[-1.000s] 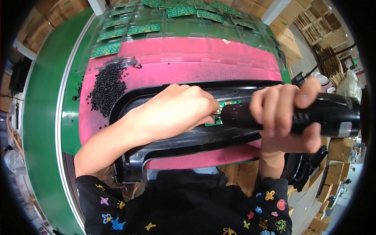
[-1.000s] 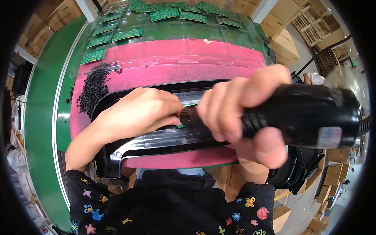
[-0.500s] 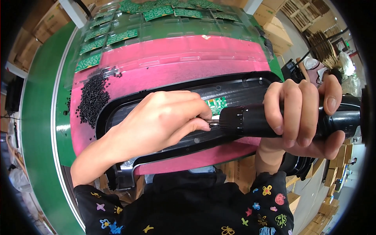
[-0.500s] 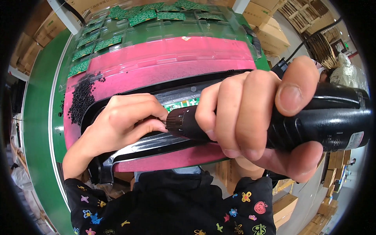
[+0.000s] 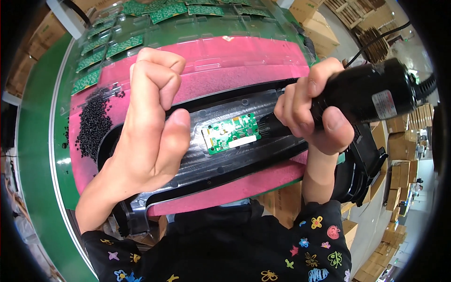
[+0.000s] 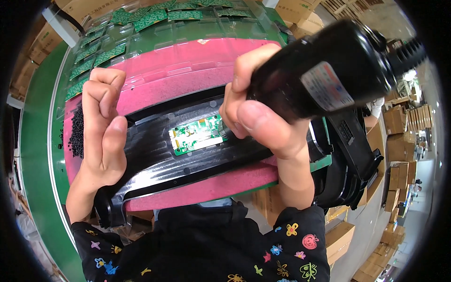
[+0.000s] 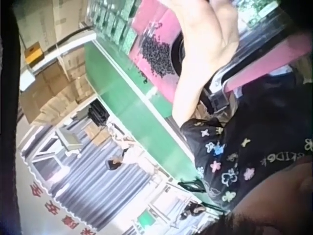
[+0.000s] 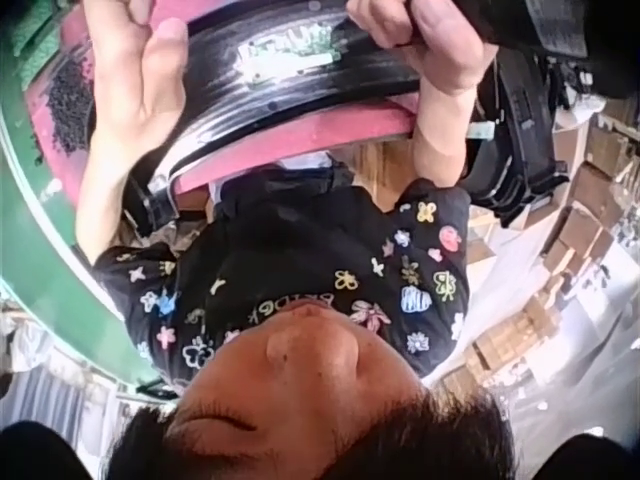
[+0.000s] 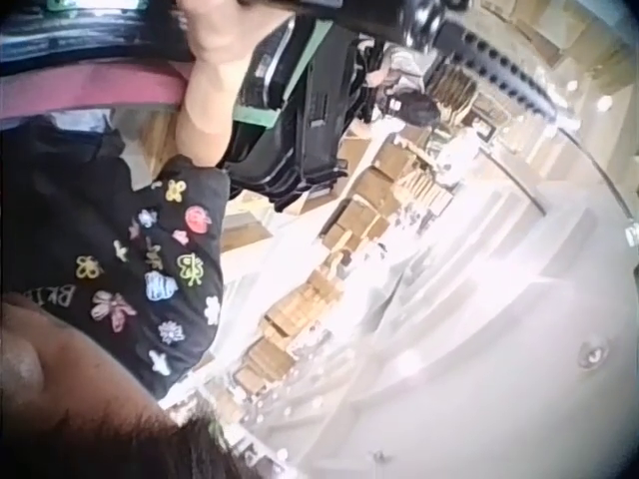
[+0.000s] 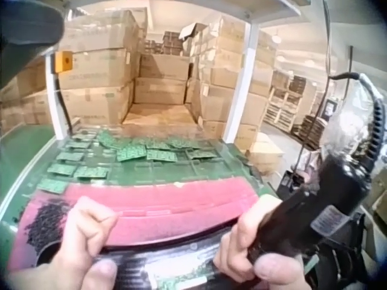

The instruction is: Installing circuit boards into plastic electronic device components using an electric screwdriver.

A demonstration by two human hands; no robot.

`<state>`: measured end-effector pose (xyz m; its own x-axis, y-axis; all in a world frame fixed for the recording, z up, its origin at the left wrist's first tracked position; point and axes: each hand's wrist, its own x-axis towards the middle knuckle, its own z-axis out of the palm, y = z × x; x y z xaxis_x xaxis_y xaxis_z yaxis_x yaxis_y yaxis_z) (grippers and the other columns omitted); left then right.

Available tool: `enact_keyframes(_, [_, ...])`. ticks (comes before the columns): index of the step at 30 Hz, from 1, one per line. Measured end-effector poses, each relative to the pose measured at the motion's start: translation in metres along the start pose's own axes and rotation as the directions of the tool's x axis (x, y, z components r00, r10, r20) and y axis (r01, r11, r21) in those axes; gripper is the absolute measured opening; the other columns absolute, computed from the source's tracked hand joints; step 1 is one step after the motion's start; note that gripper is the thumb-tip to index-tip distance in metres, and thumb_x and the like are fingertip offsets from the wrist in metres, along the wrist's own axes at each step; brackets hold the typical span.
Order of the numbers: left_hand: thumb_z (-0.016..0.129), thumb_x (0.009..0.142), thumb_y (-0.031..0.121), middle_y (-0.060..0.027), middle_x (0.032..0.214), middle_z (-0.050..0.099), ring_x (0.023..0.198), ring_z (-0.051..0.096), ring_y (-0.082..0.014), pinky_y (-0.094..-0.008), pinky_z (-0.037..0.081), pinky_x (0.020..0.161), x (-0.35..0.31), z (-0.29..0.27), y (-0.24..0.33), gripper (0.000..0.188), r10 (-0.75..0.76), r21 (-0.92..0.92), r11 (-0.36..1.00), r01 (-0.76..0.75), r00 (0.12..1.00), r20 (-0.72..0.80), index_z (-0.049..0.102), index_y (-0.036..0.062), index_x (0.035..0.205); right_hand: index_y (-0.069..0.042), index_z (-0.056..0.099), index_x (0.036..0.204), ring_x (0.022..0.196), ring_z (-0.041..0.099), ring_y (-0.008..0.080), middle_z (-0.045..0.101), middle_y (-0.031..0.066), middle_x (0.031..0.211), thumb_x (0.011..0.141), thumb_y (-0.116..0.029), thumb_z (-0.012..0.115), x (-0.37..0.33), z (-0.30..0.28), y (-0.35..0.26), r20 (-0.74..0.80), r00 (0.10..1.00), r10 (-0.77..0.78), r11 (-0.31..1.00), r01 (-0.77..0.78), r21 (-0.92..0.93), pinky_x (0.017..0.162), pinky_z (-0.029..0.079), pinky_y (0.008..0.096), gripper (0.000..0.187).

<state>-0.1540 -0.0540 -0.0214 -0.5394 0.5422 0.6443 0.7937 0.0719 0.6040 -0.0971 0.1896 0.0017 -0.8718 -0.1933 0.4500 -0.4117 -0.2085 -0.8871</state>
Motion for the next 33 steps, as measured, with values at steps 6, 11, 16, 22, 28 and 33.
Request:
enact_keyframes(6, [0.038,0.067,-0.018,-0.0134,0.094,0.036,0.085,0.037,-0.0235,-0.0323,0.036,0.082,0.001,0.006,0.005,0.036,-0.055,-0.016,0.998,0.055,0.998,-0.017,0.035,0.0000,0.098,-0.006,0.041,0.099,0.044,0.043,0.0114,0.045,0.0000,0.058,0.084,-0.031,0.060,-0.001,-0.001,0.001,0.014,1.000,-0.004,1.000,0.004,-0.023,0.047,0.038,0.0271,0.035])
enact_keyframes(11, [0.043,0.069,-0.016,-0.0130,0.092,0.039,0.085,0.041,-0.0255,-0.0351,0.038,0.082,0.001,0.005,0.005,0.033,-0.046,-0.033,0.998,0.046,0.999,0.007,0.038,0.0001,0.097,0.000,0.043,0.100,0.044,0.042,0.0094,0.046,0.0027,0.057,0.078,-0.014,0.064,-0.002,0.005,0.006,-0.063,0.994,-0.085,0.988,0.093,0.126,0.041,0.038,0.0246,0.033])
enact_keyframes(16, [0.042,0.072,-0.011,-0.0100,0.101,0.038,0.093,0.037,-0.0203,-0.0291,0.031,0.095,-0.002,0.001,0.005,0.033,-0.110,-0.004,0.994,0.111,0.989,0.103,0.037,0.0043,0.101,-0.001,0.042,0.099,0.044,0.039,0.0089,0.045,0.0024,0.058,0.079,-0.016,0.065,-0.004,0.006,0.007,-0.062,0.996,-0.066,0.988,0.074,0.137,0.041,0.036,0.0239,0.034])
enact_keyframes(22, [0.045,0.075,-0.008,-0.0093,0.102,0.040,0.096,0.041,-0.0188,-0.0288,0.034,0.093,0.006,-0.008,0.013,0.031,-0.116,0.086,0.990,0.109,0.990,0.080,0.040,0.0030,0.103,-0.001,0.044,0.096,0.046,0.042,0.0092,0.046,0.0028,0.059,0.079,-0.015,0.067,-0.001,0.011,0.011,-0.056,0.998,-0.035,0.979,0.045,0.197,0.044,0.037,0.0235,0.032])
enact_keyframes(28, [0.052,0.081,-0.005,-0.0101,0.100,0.049,0.093,0.046,-0.0200,-0.0297,0.038,0.088,0.017,-0.031,0.016,0.027,-0.142,0.259,0.960,0.110,0.984,0.107,0.047,-0.0008,0.107,-0.005,0.045,0.099,0.043,0.040,0.0089,0.043,-0.0021,0.055,0.084,-0.036,0.067,-0.001,0.008,0.012,-0.044,0.998,-0.052,0.988,0.044,-0.150,0.043,0.034,0.0237,0.041])
enact_keyframes(33, [0.066,0.081,0.006,-0.0183,0.107,0.057,0.100,0.055,-0.0348,-0.0406,0.043,0.089,-0.015,-0.064,0.009,0.036,-0.420,0.681,0.724,0.107,0.852,0.312,0.052,-0.0024,0.113,-0.006,0.045,0.103,0.047,0.038,0.0090,0.040,-0.0038,0.057,0.091,-0.040,0.059,0.001,0.008,0.002,-0.237,0.967,0.093,0.996,-0.092,0.017,0.054,0.038,0.0260,0.038])
